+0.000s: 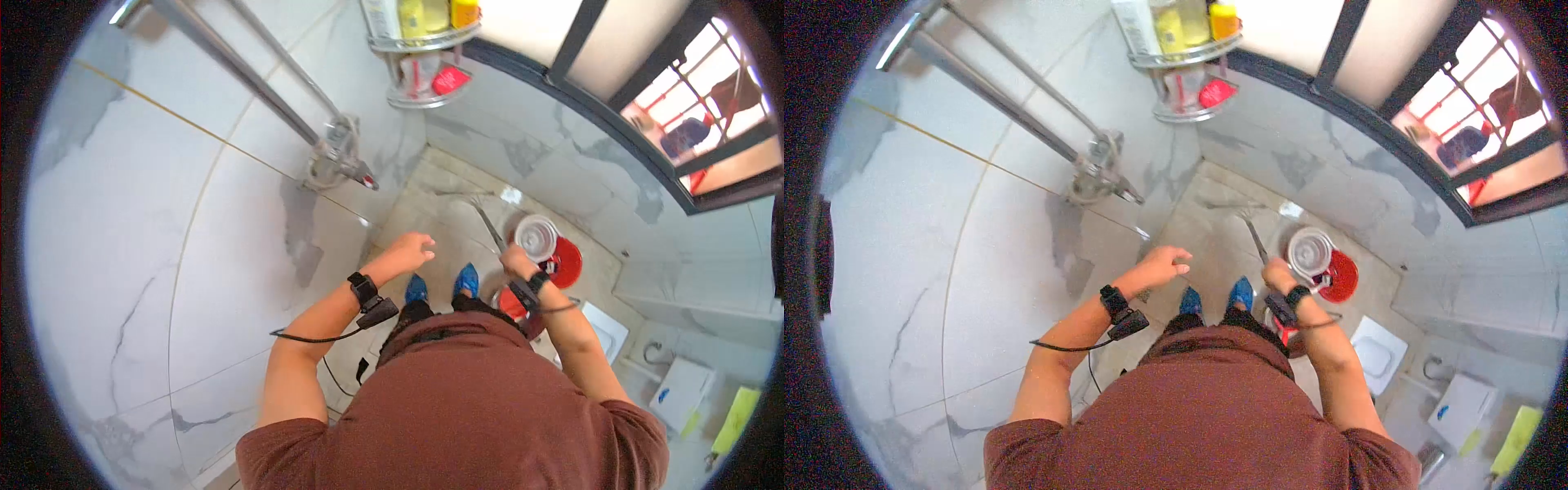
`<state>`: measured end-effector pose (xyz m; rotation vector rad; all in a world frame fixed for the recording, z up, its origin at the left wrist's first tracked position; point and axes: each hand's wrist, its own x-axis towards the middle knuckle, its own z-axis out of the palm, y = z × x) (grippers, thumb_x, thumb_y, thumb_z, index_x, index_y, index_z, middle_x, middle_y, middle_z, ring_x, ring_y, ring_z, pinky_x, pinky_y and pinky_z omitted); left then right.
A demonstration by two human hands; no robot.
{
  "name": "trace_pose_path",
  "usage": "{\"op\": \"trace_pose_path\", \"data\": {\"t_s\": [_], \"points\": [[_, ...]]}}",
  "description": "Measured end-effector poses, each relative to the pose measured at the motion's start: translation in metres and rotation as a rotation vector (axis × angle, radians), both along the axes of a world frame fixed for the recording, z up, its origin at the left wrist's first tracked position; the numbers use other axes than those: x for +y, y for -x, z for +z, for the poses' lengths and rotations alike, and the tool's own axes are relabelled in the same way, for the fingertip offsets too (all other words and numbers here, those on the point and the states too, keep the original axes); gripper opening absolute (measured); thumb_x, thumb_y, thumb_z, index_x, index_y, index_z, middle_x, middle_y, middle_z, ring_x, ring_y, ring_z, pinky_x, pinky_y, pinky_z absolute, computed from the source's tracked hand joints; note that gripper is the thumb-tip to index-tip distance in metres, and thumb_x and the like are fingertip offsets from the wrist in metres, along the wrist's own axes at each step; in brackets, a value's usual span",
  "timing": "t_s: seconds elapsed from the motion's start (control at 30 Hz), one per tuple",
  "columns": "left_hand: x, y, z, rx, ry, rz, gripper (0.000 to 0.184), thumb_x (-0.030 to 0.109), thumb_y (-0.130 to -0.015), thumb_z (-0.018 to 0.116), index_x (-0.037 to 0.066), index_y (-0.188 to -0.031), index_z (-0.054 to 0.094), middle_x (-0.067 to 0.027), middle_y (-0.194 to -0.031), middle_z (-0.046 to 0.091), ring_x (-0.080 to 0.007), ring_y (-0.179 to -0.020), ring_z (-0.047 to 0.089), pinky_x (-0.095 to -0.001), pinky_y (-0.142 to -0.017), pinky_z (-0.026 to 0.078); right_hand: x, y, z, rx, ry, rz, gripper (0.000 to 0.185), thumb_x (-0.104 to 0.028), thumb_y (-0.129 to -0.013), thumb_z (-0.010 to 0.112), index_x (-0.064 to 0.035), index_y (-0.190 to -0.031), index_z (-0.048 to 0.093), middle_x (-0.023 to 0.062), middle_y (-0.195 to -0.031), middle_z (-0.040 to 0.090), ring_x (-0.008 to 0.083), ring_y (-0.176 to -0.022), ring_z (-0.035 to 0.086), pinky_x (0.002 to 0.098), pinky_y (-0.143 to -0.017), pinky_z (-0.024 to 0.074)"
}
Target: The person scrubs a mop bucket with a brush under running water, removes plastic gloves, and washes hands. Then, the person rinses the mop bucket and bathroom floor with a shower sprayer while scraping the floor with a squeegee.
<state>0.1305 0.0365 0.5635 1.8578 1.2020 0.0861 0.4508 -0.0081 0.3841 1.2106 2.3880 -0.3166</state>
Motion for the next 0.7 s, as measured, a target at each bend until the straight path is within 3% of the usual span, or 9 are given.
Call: {"op": "trace_pose_path", "data": {"t_s": [0.03, 0.07, 0.13, 0.23, 0.27, 0.4, 0.53, 0.57, 0.7], "points": [[0.01, 0.01, 0.006, -0.031, 0.011, 0.051, 0.033, 0.018, -0.072, 0.059, 0.003, -0.102, 0.057, -0.0158, -0.093, 0.06, -0.0261, -0.082, 0.058, -0.0344, -0.074, 0.045, -0.01, -0.01, -0.036, 0.28, 0.003, -0.296, 0.015, -0.015, -0.067, 0.054, -0.0034, -0.061, 0.062, 0.0166, -0.063, 0.059, 0.0294, -0.06, 0.059, 0.0385, -0.056, 0.0474], [0.022, 0.021, 0.01, -0.061, 0.013, 0.1, 0.034, 0.02, -0.073, 0.06, 0.003, -0.102, 0.056, -0.0146, -0.092, 0.06, -0.0244, -0.081, 0.058, -0.0336, -0.073, 0.045, -0.016, -0.022, 0.002, 0.669, 0.415, -1.043, 0.03, -0.029, -0.07, 0.056, 0.0001, -0.063, 0.059, 0.013, -0.054, 0.056, 0.0238, -0.05, 0.054, 0.0363, -0.049, 0.0427], [0.048, 0.046, 0.019, -0.078, -0.028, 0.195, 0.036, 0.02, -0.072, 0.061, 0.002, -0.102, 0.056, -0.0129, -0.093, 0.06, -0.0215, -0.081, 0.058, -0.0319, -0.073, 0.045, -0.019, -0.018, 0.027, 0.417, 0.311, -0.91, 0.035, -0.032, -0.072, 0.052, 0.0011, -0.062, 0.057, 0.0101, -0.053, 0.054, 0.0208, -0.048, 0.051, 0.0365, -0.048, 0.0406], [0.071, 0.072, 0.071, -0.167, -0.133, 0.312, 0.034, 0.017, -0.073, 0.061, 0.002, -0.103, 0.055, -0.0114, -0.094, 0.059, -0.0196, -0.081, 0.058, -0.0298, -0.071, 0.046, -0.031, -0.05, -0.076, 0.258, -0.027, -0.032, 0.032, -0.029, -0.076, 0.048, -0.004, -0.06, 0.06, 0.0162, -0.065, 0.059, 0.0323, -0.063, 0.058, 0.0428, -0.061, 0.0455], [0.081, 0.076, 0.092, -0.225, -0.146, 0.341, 0.033, 0.016, -0.074, 0.06, 0.003, -0.104, 0.054, -0.011, -0.094, 0.059, -0.0192, -0.081, 0.057, -0.0292, -0.071, 0.046, -0.028, -0.037, 0.002, 0.451, 0.093, -0.347, 0.036, -0.031, -0.077, 0.05, 0.0013, -0.066, 0.061, 0.0147, -0.06, 0.059, 0.0263, -0.052, 0.056, 0.0391, -0.051, 0.0442], [0.109, 0.09, 0.153, -0.356, -0.327, 0.415, 0.034, 0.01, -0.075, 0.059, 0.003, -0.107, 0.052, -0.0094, -0.098, 0.057, -0.0172, -0.081, 0.057, -0.0281, -0.07, 0.046, -0.016, -0.018, 0.053, 0.595, 0.599, -1.122, 0.036, -0.032, -0.076, 0.058, 0.0006, -0.061, 0.061, 0.0101, -0.054, 0.059, 0.0205, -0.047, 0.055, 0.0334, -0.045, 0.0424], [0.119, 0.094, 0.23, -0.429, -0.616, 0.508, 0.034, 0.005, -0.076, 0.057, 0.002, -0.109, 0.049, -0.005, -0.101, 0.053, -0.0129, -0.08, 0.054, -0.0232, -0.068, 0.045, -0.012, -0.015, 0.065, 0.594, 0.591, -1.17, 0.034, -0.028, -0.075, 0.061, 0.0021, -0.058, 0.06, 0.0071, -0.05, 0.055, 0.0178, -0.043, 0.051, 0.0305, -0.042, 0.0405], [0.122, 0.092, 0.251, -0.438, -0.678, 0.531, 0.034, 0.003, -0.077, 0.056, 0.002, -0.11, 0.048, -0.003, -0.1, 0.052, -0.0113, -0.08, 0.053, -0.0214, -0.067, 0.044, -0.007, -0.022, 0.03, 0.44, 0.504, -0.889, 0.035, -0.027, -0.076, 0.061, 0.0016, -0.056, 0.058, 0.0059, -0.048, 0.053, 0.015, -0.042, 0.049, 0.0301, -0.042, 0.0385], [0.128, 0.087, 0.334, -0.535, -1.179, 0.535, 0.034, 0.0, -0.075, 0.057, 0.001, -0.107, 0.048, -0.0051, -0.099, 0.051, -0.0116, -0.089, 0.051, -0.0225, -0.07, 0.045, -0.005, -0.023, 0.046, 0.649, 0.608, -1.139, 0.045, -0.042, -0.075, 0.058, -0.001, -0.059, 0.06, 0.0117, -0.055, 0.057, 0.0243, -0.049, 0.055, 0.0341, -0.048, 0.043]]}}
